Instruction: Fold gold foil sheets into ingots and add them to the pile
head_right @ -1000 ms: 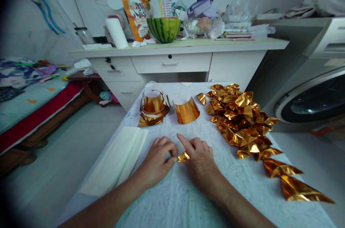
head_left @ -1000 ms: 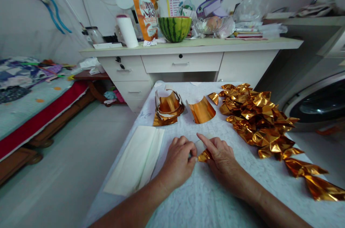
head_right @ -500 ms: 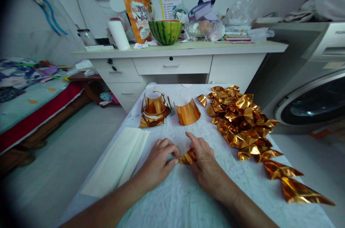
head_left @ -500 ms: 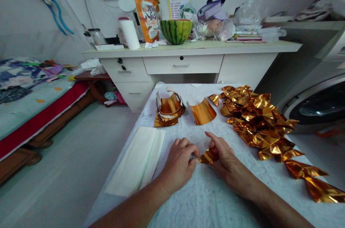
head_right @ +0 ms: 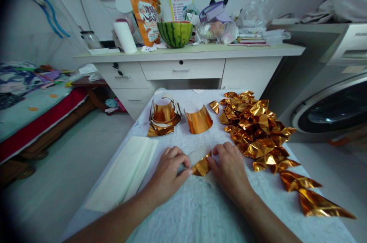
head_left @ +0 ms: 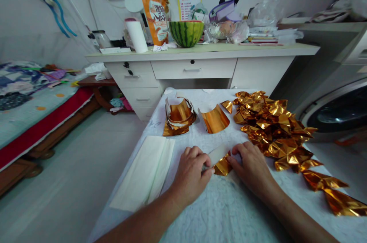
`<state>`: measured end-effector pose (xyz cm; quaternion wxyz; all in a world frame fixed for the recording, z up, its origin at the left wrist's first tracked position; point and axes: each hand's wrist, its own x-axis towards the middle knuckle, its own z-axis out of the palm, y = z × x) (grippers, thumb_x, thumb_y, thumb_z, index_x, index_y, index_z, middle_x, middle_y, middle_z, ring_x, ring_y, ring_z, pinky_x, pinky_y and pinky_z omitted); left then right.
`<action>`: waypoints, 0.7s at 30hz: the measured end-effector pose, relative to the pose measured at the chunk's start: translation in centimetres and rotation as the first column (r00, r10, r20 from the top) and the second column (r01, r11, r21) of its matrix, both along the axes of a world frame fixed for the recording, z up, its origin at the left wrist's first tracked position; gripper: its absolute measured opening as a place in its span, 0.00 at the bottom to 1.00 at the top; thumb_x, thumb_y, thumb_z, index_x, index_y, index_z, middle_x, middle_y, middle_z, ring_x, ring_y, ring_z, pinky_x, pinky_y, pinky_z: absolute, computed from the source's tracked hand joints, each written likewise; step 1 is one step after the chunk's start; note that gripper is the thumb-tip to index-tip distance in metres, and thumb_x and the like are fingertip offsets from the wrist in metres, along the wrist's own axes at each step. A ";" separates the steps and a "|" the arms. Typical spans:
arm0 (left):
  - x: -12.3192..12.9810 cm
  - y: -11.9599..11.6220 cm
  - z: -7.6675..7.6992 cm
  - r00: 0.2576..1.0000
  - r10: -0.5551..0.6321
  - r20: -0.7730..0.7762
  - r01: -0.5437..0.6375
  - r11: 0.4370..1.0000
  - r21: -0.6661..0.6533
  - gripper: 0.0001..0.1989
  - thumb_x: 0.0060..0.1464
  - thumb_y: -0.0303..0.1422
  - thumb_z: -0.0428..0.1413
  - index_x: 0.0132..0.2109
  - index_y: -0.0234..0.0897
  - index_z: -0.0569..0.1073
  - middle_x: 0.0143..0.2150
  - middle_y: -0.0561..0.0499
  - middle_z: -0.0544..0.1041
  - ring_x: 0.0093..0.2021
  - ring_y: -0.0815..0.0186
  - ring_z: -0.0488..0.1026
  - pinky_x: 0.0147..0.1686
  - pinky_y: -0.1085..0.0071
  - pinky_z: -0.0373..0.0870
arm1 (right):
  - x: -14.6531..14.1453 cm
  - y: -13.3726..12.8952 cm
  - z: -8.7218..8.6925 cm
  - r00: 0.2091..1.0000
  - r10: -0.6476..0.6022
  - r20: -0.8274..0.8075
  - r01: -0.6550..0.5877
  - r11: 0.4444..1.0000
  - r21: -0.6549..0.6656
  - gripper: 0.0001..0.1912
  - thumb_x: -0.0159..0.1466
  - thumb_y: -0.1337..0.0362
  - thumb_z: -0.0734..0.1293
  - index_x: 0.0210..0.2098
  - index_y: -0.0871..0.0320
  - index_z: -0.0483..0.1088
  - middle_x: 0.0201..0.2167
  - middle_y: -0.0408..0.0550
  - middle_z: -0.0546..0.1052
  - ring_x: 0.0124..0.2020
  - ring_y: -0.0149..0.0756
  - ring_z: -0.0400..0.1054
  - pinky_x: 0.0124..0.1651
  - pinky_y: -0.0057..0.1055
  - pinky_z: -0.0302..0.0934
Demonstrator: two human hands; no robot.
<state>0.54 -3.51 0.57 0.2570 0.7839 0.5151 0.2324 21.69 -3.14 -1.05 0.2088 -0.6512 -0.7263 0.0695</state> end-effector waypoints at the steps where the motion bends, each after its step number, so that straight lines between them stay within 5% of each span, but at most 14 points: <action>1: 0.0 0.0 -0.1 1.000 0.026 -0.007 -0.026 0.999 0.019 0.06 0.50 0.29 0.60 0.36 0.39 0.72 0.40 0.51 0.69 0.45 0.58 0.64 0.46 0.62 0.60 | -0.2 -0.1 0.0 0.999 -0.012 0.032 0.012 1.000 0.003 0.07 0.61 0.60 0.64 0.32 0.57 0.70 0.33 0.51 0.70 0.36 0.44 0.63 0.41 0.39 0.55; 6: 0.0 0.0 -0.3 0.995 0.089 -0.054 -0.085 0.994 0.070 0.14 0.49 0.31 0.61 0.44 0.40 0.70 0.45 0.49 0.68 0.48 0.56 0.62 0.50 0.59 0.58 | -0.8 -0.2 0.2 0.994 -0.046 0.097 0.047 0.999 -0.002 0.05 0.60 0.62 0.65 0.32 0.57 0.70 0.34 0.51 0.70 0.38 0.46 0.63 0.41 0.39 0.54; 21: 0.3 0.0 -0.2 0.999 0.038 0.010 -0.038 0.999 -0.015 0.15 0.45 0.27 0.61 0.39 0.40 0.64 0.40 0.53 0.69 0.45 0.58 0.63 0.45 0.62 0.57 | -1.2 0.1 0.2 0.998 0.000 -0.057 -0.002 0.999 -0.041 0.05 0.58 0.63 0.66 0.32 0.56 0.72 0.34 0.50 0.74 0.39 0.47 0.65 0.43 0.41 0.54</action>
